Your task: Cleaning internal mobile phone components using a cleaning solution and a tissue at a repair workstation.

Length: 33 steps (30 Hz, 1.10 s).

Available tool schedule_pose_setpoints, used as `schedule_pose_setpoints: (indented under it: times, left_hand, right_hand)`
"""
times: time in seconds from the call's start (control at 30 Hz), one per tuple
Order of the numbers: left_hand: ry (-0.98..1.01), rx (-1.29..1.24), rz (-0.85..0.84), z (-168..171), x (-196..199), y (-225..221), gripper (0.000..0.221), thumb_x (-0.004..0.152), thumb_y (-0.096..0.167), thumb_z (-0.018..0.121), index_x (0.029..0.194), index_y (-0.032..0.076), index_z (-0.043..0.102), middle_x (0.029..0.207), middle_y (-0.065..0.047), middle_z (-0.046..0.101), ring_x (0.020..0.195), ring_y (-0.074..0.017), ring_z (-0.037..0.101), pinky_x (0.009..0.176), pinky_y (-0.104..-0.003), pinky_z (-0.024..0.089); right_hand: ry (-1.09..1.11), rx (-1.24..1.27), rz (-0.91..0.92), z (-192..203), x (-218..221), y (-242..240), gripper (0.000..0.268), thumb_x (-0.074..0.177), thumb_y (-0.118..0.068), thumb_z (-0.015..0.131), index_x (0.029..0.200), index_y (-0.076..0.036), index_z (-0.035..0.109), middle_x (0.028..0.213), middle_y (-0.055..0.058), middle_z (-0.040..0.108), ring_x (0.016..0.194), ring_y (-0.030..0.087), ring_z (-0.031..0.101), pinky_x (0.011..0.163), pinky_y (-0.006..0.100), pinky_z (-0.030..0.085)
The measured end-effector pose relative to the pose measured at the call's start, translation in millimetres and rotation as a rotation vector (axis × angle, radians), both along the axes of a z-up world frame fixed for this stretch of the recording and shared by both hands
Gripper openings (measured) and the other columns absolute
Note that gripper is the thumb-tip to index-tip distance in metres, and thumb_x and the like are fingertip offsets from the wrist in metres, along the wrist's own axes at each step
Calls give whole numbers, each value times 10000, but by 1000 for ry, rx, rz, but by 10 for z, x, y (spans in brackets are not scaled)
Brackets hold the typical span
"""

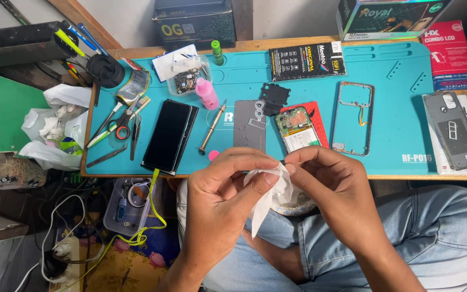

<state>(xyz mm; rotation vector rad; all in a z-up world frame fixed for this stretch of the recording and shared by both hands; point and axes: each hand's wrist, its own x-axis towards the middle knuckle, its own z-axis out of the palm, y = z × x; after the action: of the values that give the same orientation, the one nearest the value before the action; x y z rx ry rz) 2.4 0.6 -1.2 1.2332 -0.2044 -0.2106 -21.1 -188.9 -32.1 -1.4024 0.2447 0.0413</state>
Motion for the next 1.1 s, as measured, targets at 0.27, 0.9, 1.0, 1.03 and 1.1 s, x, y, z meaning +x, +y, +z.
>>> schedule_pose_setpoints:
  times: [0.27,0.9,1.0,1.03,1.1]
  left_hand:
    - [-69,269,22,172,0,9,186,947,-50,711,1130,-33,744,1100,-96,752,914,-116,661,824,-242,566]
    - [451,-288,-33,-341,220,-12,196,954,45,773,1134,-26,737,930,-126,749,649,-95,608,526,-204,457]
    - [150,-3,68,-176,258,-153,150,965,11,739,1098,-51,770,923,-75,748,817,-76,628,731,-191,499]
    - [146,-2,67,-154,269,-188,150,965,11,739,1098,-51,770,923,-75,748,817,-76,628,731,-191,499]
    - [5,137,129,-107,298,-264,134,961,6,726,1073,-52,774,918,-64,753,808,-76,624,725,-202,523]
  right_hand:
    - [-59,-47,-62,108,2,49,149,932,51,746,1078,60,771,992,144,811,864,148,702,792,259,576]
    - [-156,-123,-73,89,158,69,111,930,58,759,1038,37,749,992,102,764,926,137,686,844,258,582]
    - [-187,-205,-84,102,212,72,127,929,32,758,1056,38,750,992,99,765,906,128,680,848,253,579]
    - [-191,-204,-86,97,233,66,127,929,32,758,1056,38,750,992,99,765,906,128,680,848,253,579]
    - [-232,-240,-91,87,285,50,107,937,35,747,1044,39,748,984,93,762,897,124,667,866,259,577]
